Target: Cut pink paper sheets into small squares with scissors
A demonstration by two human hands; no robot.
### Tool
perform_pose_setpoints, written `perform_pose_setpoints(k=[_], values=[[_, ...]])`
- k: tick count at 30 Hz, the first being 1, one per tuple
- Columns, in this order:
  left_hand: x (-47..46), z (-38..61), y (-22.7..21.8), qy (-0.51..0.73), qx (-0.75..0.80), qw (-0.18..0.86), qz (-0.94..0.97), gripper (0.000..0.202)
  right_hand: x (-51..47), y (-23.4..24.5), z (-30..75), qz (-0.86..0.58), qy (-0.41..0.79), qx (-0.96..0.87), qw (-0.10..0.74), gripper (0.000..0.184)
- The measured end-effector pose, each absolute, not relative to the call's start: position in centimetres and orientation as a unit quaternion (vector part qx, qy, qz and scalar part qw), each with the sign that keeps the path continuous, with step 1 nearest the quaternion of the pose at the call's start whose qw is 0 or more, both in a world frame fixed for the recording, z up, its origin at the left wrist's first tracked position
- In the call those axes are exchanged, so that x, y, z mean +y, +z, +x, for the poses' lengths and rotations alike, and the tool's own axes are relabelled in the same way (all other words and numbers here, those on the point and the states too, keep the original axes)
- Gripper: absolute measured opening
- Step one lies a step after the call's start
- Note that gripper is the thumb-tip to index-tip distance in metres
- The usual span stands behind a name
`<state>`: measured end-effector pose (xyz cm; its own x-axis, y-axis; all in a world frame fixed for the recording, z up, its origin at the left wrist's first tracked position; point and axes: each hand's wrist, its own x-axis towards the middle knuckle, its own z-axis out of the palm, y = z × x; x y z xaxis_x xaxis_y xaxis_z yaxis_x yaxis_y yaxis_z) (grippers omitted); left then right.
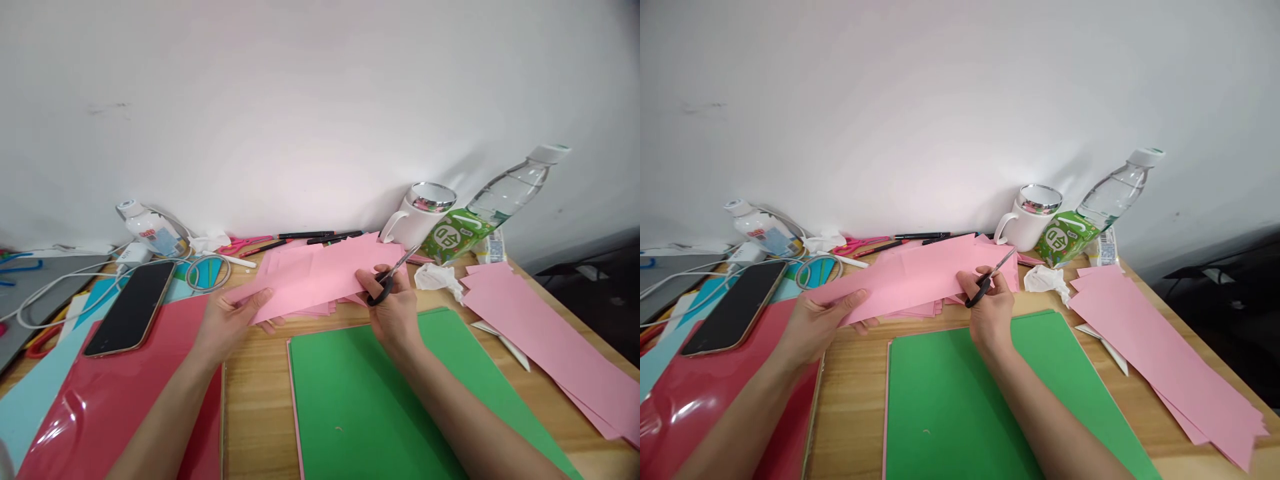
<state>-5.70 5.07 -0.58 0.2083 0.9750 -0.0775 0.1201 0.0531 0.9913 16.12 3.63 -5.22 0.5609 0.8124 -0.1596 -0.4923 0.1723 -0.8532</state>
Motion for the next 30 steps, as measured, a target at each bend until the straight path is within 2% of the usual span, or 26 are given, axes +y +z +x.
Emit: perform_pose_setpoints(k=[4,7,12,14,16,20,30], values=[[5.1,-5.5,-0.3,0.443,0.479,0.565,0.505,0.013,3.6,-4.9,16.1,-0.473,0.437,-0.183,0.743,0.037],[5.4,-5.3,0.3,0.518,0.480,0.543,0.455,0.008,3.0,-4.2,15.6,-0.464,0.459,-0.266,0.709,0.038],[5.2,-5.3,1.3,0.611,0.474,0.482,0.413,0.009,1.4,-3.5,14.3,-0.394,0.537,-0.513,0.542,0.027],[5.0,-5.3,1.3,0.615,0.477,0.471,0.416,0.007,0.9,-3.4,13.9,-0.369,0.572,-0.558,0.475,0.028],[4.7,-5.2,1.1,0.611,0.481,0.468,0.421,0.005,0.6,-3.4,13.6,-0.357,0.593,-0.569,0.443,0.032],[4.3,-5.0,0.7,0.591,0.465,0.482,0.451,0.005,0.3,-3.5,13.3,-0.356,0.616,-0.556,0.429,0.034],[3.9,-4.7,0.2,0.519,0.492,0.471,0.517,0.019,0.1,-2.9,13.0,-0.378,0.626,-0.519,0.443,0.030]])
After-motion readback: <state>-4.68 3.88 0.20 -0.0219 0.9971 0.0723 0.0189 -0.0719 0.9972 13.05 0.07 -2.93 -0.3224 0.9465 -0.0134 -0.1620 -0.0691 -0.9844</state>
